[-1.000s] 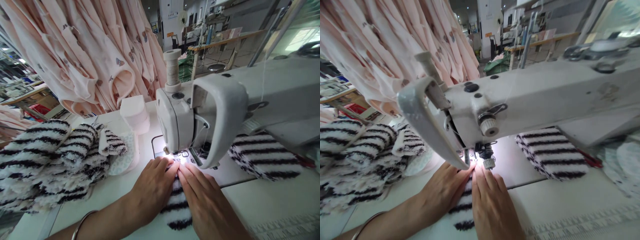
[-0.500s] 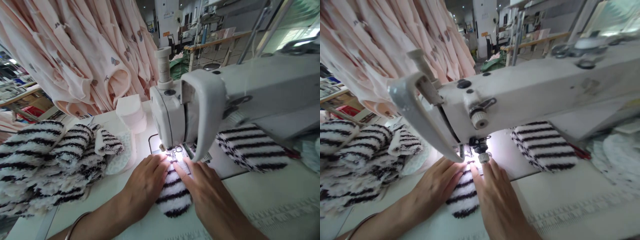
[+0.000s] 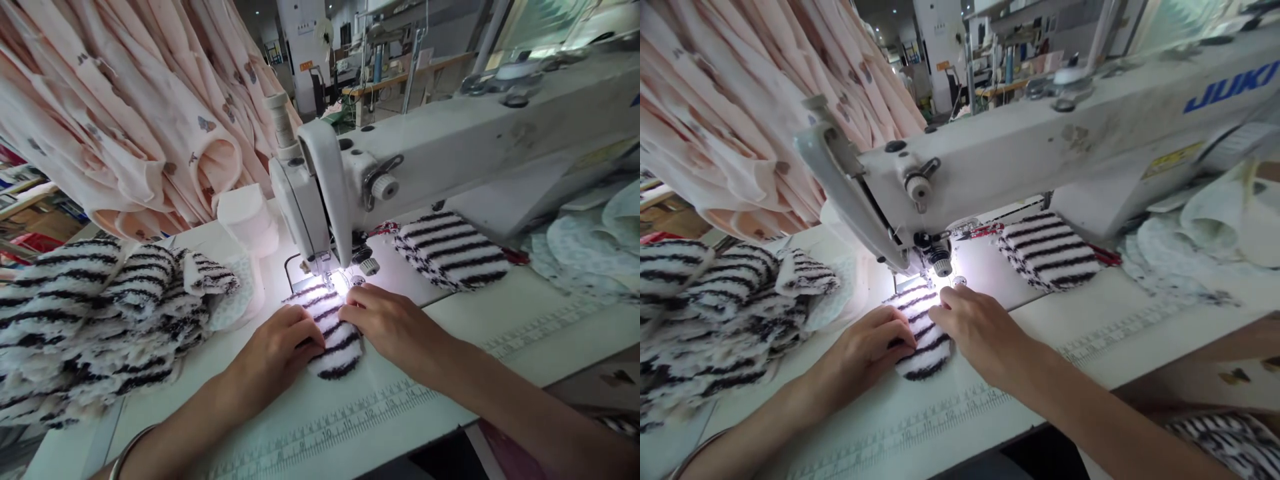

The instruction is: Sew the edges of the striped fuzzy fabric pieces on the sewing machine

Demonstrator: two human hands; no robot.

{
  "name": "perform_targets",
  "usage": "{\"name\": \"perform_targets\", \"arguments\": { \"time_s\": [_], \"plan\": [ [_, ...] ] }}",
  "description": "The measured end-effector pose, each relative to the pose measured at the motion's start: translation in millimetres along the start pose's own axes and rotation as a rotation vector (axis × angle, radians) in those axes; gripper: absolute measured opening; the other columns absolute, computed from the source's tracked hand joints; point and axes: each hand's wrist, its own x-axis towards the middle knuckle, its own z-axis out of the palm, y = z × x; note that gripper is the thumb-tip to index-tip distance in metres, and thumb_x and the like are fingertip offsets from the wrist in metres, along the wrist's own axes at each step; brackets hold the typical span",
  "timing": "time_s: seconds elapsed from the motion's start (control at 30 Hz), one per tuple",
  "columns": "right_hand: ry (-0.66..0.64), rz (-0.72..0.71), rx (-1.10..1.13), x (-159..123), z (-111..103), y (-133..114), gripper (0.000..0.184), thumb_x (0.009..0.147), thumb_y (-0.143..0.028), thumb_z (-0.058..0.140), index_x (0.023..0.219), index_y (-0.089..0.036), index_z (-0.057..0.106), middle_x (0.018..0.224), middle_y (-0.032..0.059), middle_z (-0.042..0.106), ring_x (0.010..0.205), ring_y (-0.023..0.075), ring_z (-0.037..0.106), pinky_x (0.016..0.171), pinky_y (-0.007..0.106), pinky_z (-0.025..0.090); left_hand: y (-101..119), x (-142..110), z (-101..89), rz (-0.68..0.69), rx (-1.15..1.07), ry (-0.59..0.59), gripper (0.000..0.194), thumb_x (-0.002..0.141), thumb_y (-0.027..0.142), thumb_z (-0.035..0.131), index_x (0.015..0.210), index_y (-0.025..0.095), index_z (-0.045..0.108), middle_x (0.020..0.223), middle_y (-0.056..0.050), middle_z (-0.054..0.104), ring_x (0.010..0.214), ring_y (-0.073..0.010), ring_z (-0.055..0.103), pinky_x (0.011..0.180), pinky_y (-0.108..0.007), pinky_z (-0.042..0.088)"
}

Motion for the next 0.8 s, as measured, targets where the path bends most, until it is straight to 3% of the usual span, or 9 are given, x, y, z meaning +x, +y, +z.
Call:
{"name": "perform_targets", "arguments": {
  "time_s": [0.23,0.4,0.57,0.7,0.8],
  "plan": [
    [0.055,0.018,0.012,3,2,4,0.027,0.083,0.002,0.039,0.086,-0.016,0.059,0.079,0.002,0.051,0.072,0.0113,0.047,0.06,0.023,0.038,2,4,-3.9,-0.002,0.006,0.067,0.009,0.088,0.011,0.048,0.087,0.018,0.054,0.086,-0.003,0.053,0.077,-0.0126,0.052,0.069,-0.026,0.045],
    [0.052,0.024,0.003,-6,5,0,0.029,0.081,0.003,0.039,0.085,-0.016,0.06,0.08,0.0028,0.05,0.076,0.0137,0.047,0.06,0.024,0.039,-5,2,1.6,0.046,0.016,0.002,0.011,0.086,0.009,0.049,0.088,0.018,0.056,0.091,-0.004,0.053,0.082,-0.0138,0.052,0.071,-0.027,0.046],
    [0.052,0.037,0.005,-20,1,-9,0.041,0.078,0.006,0.036,0.105,-0.016,0.058,0.091,0.0051,0.052,0.085,0.0166,0.048,0.065,0.028,0.044,-4,-4,3.2,0.056,0.019,0.017,0.014,0.088,0.011,0.046,0.092,0.018,0.057,0.093,-0.005,0.053,0.083,-0.0138,0.052,0.073,-0.028,0.047],
    [0.249,0.012,-0.073,-34,0,-31,0.047,0.081,0.005,0.03,0.118,-0.009,0.053,0.104,0.0092,0.055,0.1,0.0182,0.048,0.087,0.032,0.044,2,-2,-1.2,0.098,0.064,0.045,0.012,0.088,0.011,0.049,0.091,0.017,0.059,0.093,-0.005,0.056,0.084,-0.0144,0.052,0.074,-0.029,0.047],
    [0.372,-0.014,-0.261,-47,12,-52,0.041,0.086,0.0,0.028,0.113,-0.008,0.058,0.111,0.0104,0.058,0.105,0.0224,0.048,0.087,0.034,0.041,7,2,-5.5,0.159,0.036,0.059,0.015,0.088,0.01,0.05,0.097,0.016,0.06,0.097,-0.006,0.059,0.089,-0.0142,0.054,0.079,-0.028,0.049]
  ]
}}
